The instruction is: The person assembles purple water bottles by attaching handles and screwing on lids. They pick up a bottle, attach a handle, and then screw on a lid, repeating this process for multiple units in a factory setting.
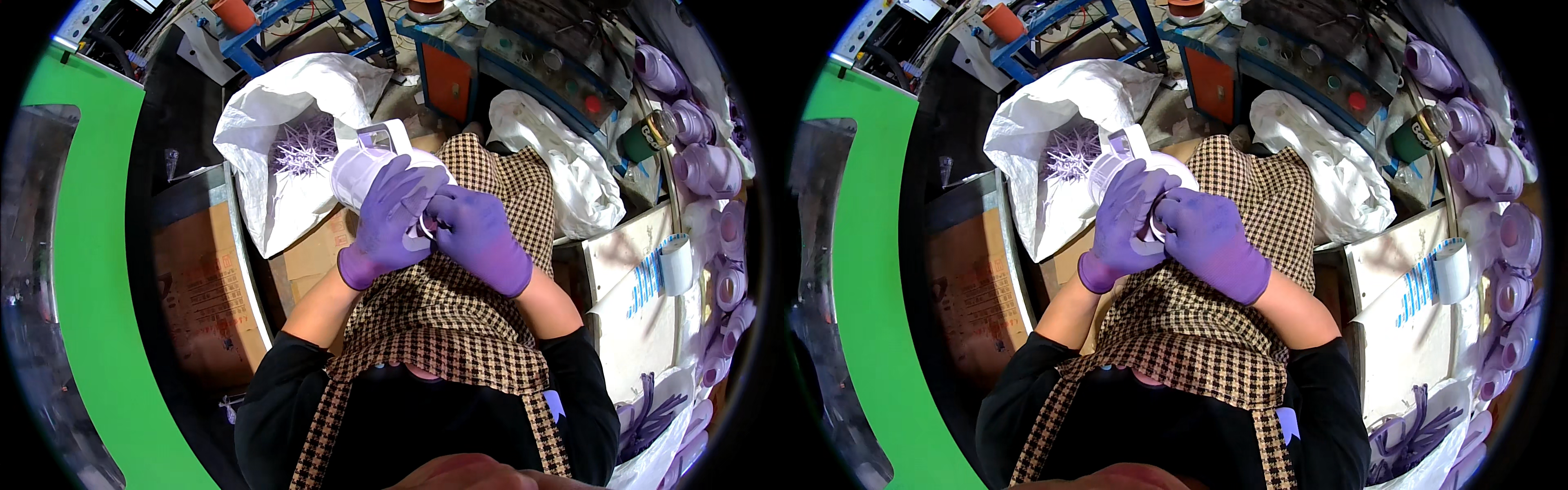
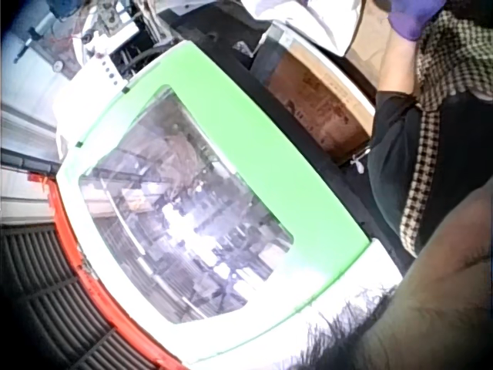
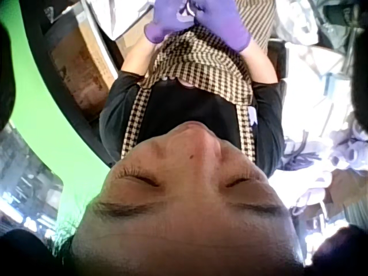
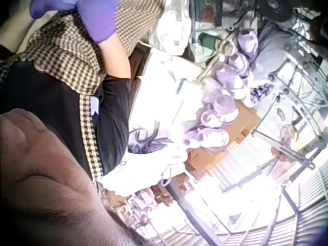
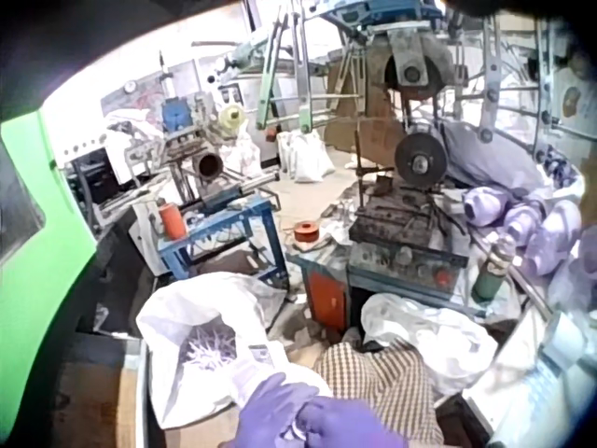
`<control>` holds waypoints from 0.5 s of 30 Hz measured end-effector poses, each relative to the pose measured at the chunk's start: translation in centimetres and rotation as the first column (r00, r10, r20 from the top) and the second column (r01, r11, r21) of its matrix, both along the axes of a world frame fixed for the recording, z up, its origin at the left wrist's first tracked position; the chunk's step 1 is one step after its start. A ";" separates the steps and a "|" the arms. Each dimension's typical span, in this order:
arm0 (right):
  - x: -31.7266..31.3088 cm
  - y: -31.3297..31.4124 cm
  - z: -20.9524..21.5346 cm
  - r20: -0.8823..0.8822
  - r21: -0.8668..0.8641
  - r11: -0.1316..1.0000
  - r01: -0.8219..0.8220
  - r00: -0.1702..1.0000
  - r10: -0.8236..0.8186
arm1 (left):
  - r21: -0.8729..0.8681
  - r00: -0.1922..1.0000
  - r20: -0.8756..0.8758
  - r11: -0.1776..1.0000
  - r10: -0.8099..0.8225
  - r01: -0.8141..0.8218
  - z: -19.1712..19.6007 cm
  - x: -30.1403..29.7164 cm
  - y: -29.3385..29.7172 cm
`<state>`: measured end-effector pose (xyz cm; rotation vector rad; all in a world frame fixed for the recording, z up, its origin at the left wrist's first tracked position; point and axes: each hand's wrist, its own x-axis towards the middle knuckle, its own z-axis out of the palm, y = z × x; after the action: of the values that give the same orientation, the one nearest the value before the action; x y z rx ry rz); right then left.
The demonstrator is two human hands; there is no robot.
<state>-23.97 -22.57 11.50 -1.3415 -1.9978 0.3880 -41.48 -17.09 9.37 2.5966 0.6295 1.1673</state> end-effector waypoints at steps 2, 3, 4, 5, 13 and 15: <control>0.1 -0.4 -0.3 0.017 -0.006 1.000 0.010 1.000 -0.010 | -0.007 1.000 0.007 1.000 0.001 -0.001 0.1 0.3 0.0; 0.2 -0.5 -0.4 0.027 -0.007 1.000 0.015 1.000 -0.015 | -0.009 1.000 0.011 1.000 0.001 -0.001 0.2 0.5 0.0; 0.3 -0.5 -0.7 0.045 0.007 1.000 0.020 0.999 -0.020 | -0.005 1.000 -0.008 1.000 -0.009 0.009 0.3 0.6 0.0; 0.4 -0.6 -1.1 0.062 0.019 1.000 0.025 0.998 -0.026 | -0.004 0.999 -0.029 1.000 -0.021 0.021 0.3 0.7 -0.1; 2.9 -2.3 -2.0 -0.120 -0.019 0.993 -0.115 0.986 0.112 | -0.015 0.977 -0.156 0.989 0.146 -0.150 0.8 3.4 -1.6; 1.8 -3.1 -3.2 -0.224 0.059 0.995 0.081 0.972 -0.066 | 0.017 0.964 -0.260 0.999 0.054 -0.052 0.6 3.8 -1.1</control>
<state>-22.12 -25.64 8.28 -1.2678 -1.7575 0.4133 -37.72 -18.18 9.93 2.7829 0.7502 0.8491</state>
